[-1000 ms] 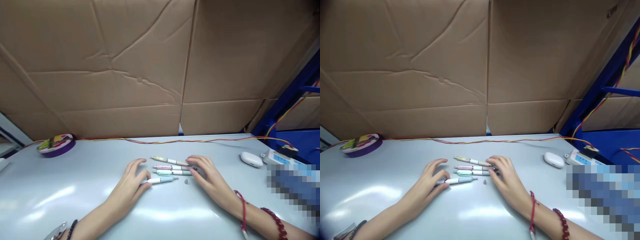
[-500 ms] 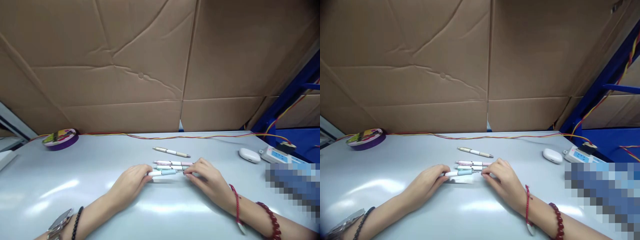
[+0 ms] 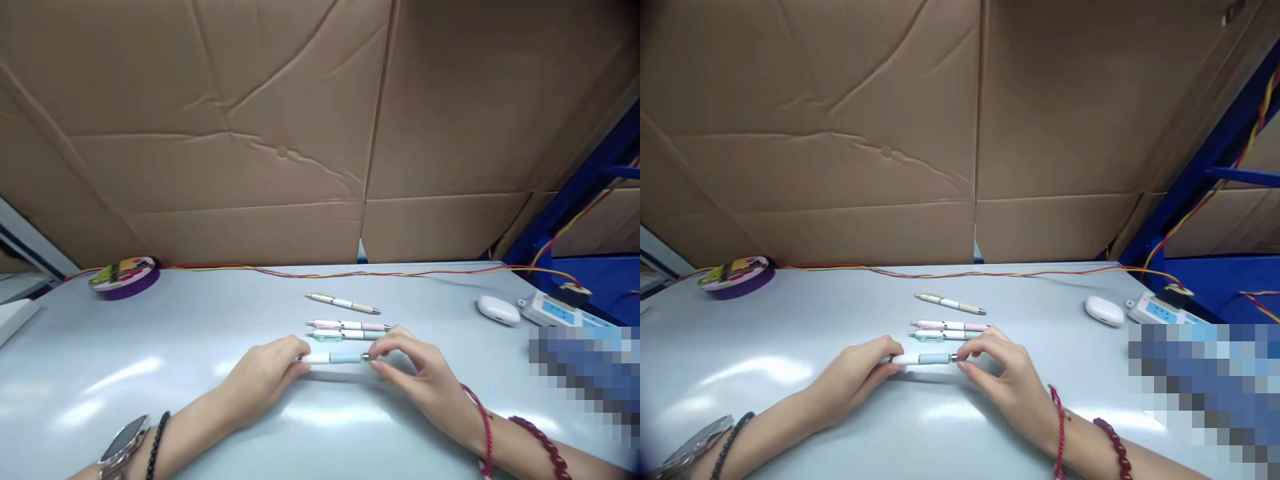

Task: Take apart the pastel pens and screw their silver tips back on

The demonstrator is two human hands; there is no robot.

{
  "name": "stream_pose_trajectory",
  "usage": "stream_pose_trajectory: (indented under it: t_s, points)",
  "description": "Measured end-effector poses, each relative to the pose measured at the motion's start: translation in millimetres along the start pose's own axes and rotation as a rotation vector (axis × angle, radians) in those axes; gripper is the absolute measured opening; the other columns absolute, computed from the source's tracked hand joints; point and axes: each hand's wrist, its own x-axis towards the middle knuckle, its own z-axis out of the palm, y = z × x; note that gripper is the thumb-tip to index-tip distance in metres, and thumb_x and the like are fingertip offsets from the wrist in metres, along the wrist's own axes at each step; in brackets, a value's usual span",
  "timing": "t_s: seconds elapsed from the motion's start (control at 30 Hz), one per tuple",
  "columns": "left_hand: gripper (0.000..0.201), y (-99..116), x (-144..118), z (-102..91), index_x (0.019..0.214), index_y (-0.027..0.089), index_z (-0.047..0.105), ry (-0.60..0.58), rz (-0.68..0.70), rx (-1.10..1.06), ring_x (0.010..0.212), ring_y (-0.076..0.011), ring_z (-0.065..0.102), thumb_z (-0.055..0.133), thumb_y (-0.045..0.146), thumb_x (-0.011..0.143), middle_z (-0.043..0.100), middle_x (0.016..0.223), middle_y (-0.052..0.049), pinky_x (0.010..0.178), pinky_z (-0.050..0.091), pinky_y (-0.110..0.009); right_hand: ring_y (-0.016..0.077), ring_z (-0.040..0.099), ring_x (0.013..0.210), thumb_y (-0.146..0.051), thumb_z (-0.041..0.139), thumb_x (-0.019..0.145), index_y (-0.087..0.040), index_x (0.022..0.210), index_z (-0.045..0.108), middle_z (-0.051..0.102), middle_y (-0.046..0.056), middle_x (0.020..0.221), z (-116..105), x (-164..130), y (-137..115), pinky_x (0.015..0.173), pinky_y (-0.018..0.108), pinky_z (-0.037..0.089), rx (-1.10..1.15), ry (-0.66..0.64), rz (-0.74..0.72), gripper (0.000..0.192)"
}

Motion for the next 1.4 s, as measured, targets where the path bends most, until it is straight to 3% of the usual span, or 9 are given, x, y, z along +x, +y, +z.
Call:
stream_pose_trajectory:
  t_s: [0.2, 0.37, 0.53, 0.77, 1.03, 1.27, 1.4]
  points:
    - [0.022, 18, -5, 0.6, 0.089, 0.022, 0.046, -0.116, -0.147, -0.164, 0.063, -0.0133, 0.051, 0.027, 0.03, 0.096, 0.056, 0.075, 0.002, 0.058, 0.038, -0.022, 0.0156, 0.056, 0.075, -0.017, 0.057, 0.085, -0.024, 0.093, 0.064, 0.063, 0.002, 0.082, -1, -2, 6, 0.066, 0.027, 0.046, 0.053, 0.003, -0.104, 0.012]
    - [0.027, 19, -4, -1.4, 0.082, 0.022, 0.041, -0.207, -0.171, -0.255, 0.052, -0.0121, 0.041, 0.021, 0.032, 0.097, 0.045, 0.059, 0.006, 0.053, 0.033, -0.022, 0.0149, 0.056, 0.072, -0.018, 0.057, 0.087, -0.023, 0.094, 0.063, 0.061, 0.002, 0.079, 1, -5, 9, 0.063, 0.026, 0.045, 0.026, -0.023, -0.145, 0.011]
    - [0.029, 23, -5, 2.1, 0.075, 0.022, 0.034, -0.202, -0.181, -0.247, 0.049, -0.0125, 0.03, 0.02, 0.034, 0.097, 0.033, 0.056, 0.006, 0.051, 0.027, -0.023, 0.0155, 0.051, 0.071, -0.027, 0.045, 0.094, -0.02, 0.087, 0.056, 0.056, 0.002, 0.076, 2, -5, 8, 0.063, 0.027, 0.043, -0.096, -0.057, -0.226, 0.015]
    - [0.028, 28, -7, 3.4, 0.078, 0.022, 0.038, -0.197, -0.227, -0.257, 0.052, -0.0128, 0.033, 0.021, 0.034, 0.097, 0.037, 0.06, 0.005, 0.053, 0.027, -0.023, 0.0166, 0.045, 0.07, -0.034, 0.031, 0.098, -0.02, 0.079, 0.047, 0.05, 0.002, 0.072, 2, -5, 7, 0.06, 0.027, 0.039, -0.236, -0.144, -0.216, 0.028]
    - [0.03, 25, -9, 7.6, 0.083, 0.021, 0.047, -0.099, -0.12, -0.165, 0.061, -0.0135, 0.048, 0.024, 0.034, 0.098, 0.054, 0.07, 0.002, 0.057, 0.035, -0.023, 0.0163, 0.041, 0.068, -0.039, 0.022, 0.098, -0.02, 0.071, 0.039, 0.046, 0.001, 0.067, 4, -6, 10, 0.06, 0.027, 0.038, -0.269, -0.229, -0.172, 0.038]
    - [0.03, 26, -8, 9.2, 0.082, 0.019, 0.053, 0.14, 0.148, 0.26, 0.058, -0.0145, 0.047, 0.029, 0.026, 0.098, 0.055, 0.065, 0.0, 0.049, 0.033, -0.023, 0.0157, 0.04, 0.063, -0.038, 0.02, 0.098, -0.02, 0.064, 0.034, 0.042, 0.0, 0.063, 5, -2, 4, 0.06, 0.028, 0.039, -0.28, -0.271, -0.052, 0.041]
    - [0.028, 24, -9, 13.5, 0.084, 0.02, 0.053, 0.144, 0.159, 0.383, 0.061, -0.0141, 0.049, 0.028, 0.017, 0.096, 0.057, 0.077, -0.001, 0.05, 0.034, -0.023, 0.0148, 0.041, 0.06, -0.038, 0.021, 0.098, -0.019, 0.062, 0.033, 0.042, 0.0, 0.062, 6, 0, 2, 0.06, 0.029, 0.04, -0.272, -0.297, -0.01, 0.043]
